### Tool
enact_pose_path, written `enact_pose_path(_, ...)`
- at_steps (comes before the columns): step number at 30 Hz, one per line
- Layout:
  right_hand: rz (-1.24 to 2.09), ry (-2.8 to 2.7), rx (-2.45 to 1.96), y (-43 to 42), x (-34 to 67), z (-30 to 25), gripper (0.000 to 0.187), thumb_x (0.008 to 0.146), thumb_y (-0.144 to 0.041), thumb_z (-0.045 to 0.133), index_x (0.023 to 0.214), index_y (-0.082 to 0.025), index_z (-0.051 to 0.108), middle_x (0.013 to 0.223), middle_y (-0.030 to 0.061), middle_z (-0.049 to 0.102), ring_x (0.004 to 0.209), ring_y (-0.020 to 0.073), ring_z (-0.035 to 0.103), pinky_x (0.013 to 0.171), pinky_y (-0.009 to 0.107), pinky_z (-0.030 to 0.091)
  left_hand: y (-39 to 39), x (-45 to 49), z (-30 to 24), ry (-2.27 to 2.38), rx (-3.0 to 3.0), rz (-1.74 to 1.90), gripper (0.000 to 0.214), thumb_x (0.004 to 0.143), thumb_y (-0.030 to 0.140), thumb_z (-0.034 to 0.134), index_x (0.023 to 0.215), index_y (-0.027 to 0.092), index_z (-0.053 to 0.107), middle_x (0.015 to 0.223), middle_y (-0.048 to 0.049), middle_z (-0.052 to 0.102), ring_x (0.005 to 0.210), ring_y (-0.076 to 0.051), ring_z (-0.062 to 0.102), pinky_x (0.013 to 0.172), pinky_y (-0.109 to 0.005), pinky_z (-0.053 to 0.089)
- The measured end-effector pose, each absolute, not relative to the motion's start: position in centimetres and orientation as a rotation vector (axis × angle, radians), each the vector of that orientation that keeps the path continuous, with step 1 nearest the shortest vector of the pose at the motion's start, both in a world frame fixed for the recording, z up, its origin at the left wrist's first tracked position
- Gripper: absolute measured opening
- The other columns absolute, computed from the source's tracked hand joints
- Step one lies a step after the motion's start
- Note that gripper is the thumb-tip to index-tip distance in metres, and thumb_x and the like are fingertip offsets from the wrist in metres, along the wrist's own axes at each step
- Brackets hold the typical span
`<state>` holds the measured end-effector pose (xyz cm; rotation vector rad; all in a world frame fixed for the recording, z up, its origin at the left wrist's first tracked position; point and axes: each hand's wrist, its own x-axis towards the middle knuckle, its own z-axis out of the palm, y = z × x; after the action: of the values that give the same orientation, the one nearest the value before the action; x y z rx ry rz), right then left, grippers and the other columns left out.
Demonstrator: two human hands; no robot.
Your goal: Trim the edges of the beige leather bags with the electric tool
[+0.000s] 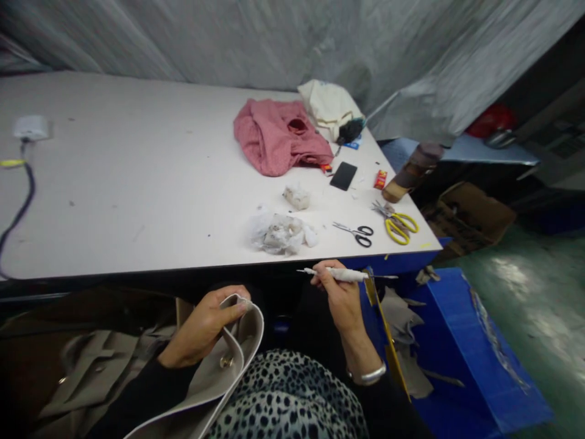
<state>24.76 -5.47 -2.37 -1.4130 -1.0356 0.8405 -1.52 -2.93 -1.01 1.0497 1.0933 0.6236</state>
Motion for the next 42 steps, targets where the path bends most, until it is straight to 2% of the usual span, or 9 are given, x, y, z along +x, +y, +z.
enact_pose_path(18, 0.779, -0.928, -1.361, -6.3, 26.9, -2.0, 0.032, 0.097, -0.051, 0.064, 0.096, -0.020, 0.071, 0.074, 0.0023, 0.070, 0.065, 0.0145, 0.061, 0.061, 0.027, 0.048, -3.7, -1.5, -0.8, 1.056, 0.996, 0.611, 0.035, 0.075, 0.045, 0.081, 0.075, 0.016, 0.061, 0.064, 0.0007, 0.060, 0.060, -0.014, 0.053, 0.058, -0.025, 0.041)
enact_pose_path(27, 0.819, -0.896, -1.375, -6.1, 26.3, -1.4, 0.040, 0.097, -0.057, 0.061, 0.104, -0.019, 0.069, 0.058, -0.0005, 0.066, 0.047, 0.0109, 0.052, 0.047, 0.022, 0.039, -3.7, -1.5, -0.6, 1.029, 0.929, 0.591, 0.037, 0.072, 0.046, 0.085, 0.072, 0.017, 0.062, 0.063, 0.0004, 0.062, 0.058, -0.015, 0.055, 0.057, -0.025, 0.044)
enact_pose_path(32, 0.824, -0.924, -1.392, -5.8, 26.2, -0.8, 0.039, 0.100, -0.055, 0.055, 0.110, -0.019, 0.067, 0.060, 0.0004, 0.068, 0.045, 0.0116, 0.051, 0.045, 0.023, 0.040, -3.4, -1.6, -0.8, 1.062, 0.947, 0.573, 0.039, 0.070, 0.050, 0.085, 0.074, 0.017, 0.065, 0.065, -0.0006, 0.064, 0.060, -0.016, 0.057, 0.059, -0.025, 0.046)
enact_pose_path(34, 0.727, -1.013, -1.428, -5.8, 27.0, -0.3, 0.031, 0.102, -0.047, 0.054, 0.115, -0.021, 0.065, 0.075, 0.0032, 0.074, 0.054, 0.0135, 0.058, 0.053, 0.026, 0.048, -3.3, -1.7, -0.9, 1.086, 0.946, 0.566, 0.040, 0.068, 0.051, 0.086, 0.076, 0.017, 0.066, 0.066, -0.0012, 0.065, 0.061, -0.017, 0.058, 0.059, -0.026, 0.047)
enact_pose_path(36, 0.586, -1.144, -1.435, -6.0, 28.2, 0.5, 0.030, 0.099, -0.033, 0.057, 0.127, -0.023, 0.061, 0.106, 0.0079, 0.077, 0.079, 0.0176, 0.069, 0.076, 0.033, 0.057, -3.2, -1.6, -0.9, 1.093, 0.933, 0.562, 0.041, 0.067, 0.052, 0.086, 0.075, 0.017, 0.067, 0.066, -0.0014, 0.065, 0.061, -0.018, 0.058, 0.059, -0.026, 0.047)
enact_pose_path(37, 0.534, -1.208, -1.416, -6.1, 28.9, 1.1, 0.040, 0.095, -0.025, 0.059, 0.134, -0.024, 0.057, 0.124, 0.0095, 0.072, 0.098, 0.0205, 0.071, 0.093, 0.038, 0.055, -3.2, -1.6, -0.9, 1.093, 0.923, 0.563, 0.040, 0.067, 0.051, 0.086, 0.075, 0.017, 0.067, 0.065, -0.0012, 0.065, 0.060, -0.018, 0.058, 0.059, -0.027, 0.047)
enact_pose_path(39, 0.534, -1.293, -1.341, -6.2, 30.4, 2.2, 0.067, 0.085, -0.015, 0.061, 0.149, -0.026, 0.045, 0.151, 0.0099, 0.055, 0.131, 0.0262, 0.059, 0.116, 0.048, 0.041, -3.3, -1.5, -0.9, 1.090, 0.916, 0.574, 0.038, 0.068, 0.049, 0.085, 0.074, 0.017, 0.066, 0.066, -0.0005, 0.064, 0.060, -0.017, 0.057, 0.059, -0.026, 0.047)
enact_pose_path(41, 0.582, -1.306, -1.276, -5.8, 31.6, 3.1, 0.077, 0.080, -0.014, 0.064, 0.153, -0.028, 0.042, 0.159, 0.0082, 0.045, 0.143, 0.0304, 0.048, 0.122, 0.052, 0.034, -3.3, -1.3, -0.9, 1.083, 0.930, 0.585, 0.037, 0.070, 0.048, 0.085, 0.074, 0.016, 0.066, 0.067, -0.0002, 0.064, 0.061, -0.016, 0.056, 0.060, -0.025, 0.047)
enact_pose_path(42, 0.582, -1.279, -1.265, -5.5, 32.0, 3.3, 0.073, 0.082, -0.016, 0.065, 0.151, -0.029, 0.044, 0.158, 0.0081, 0.046, 0.142, 0.0314, 0.049, 0.121, 0.052, 0.036, -3.4, -1.3, -0.9, 1.081, 0.936, 0.590, 0.037, 0.070, 0.047, 0.085, 0.075, 0.016, 0.066, 0.067, -0.0001, 0.064, 0.062, -0.016, 0.056, 0.060, -0.025, 0.046)
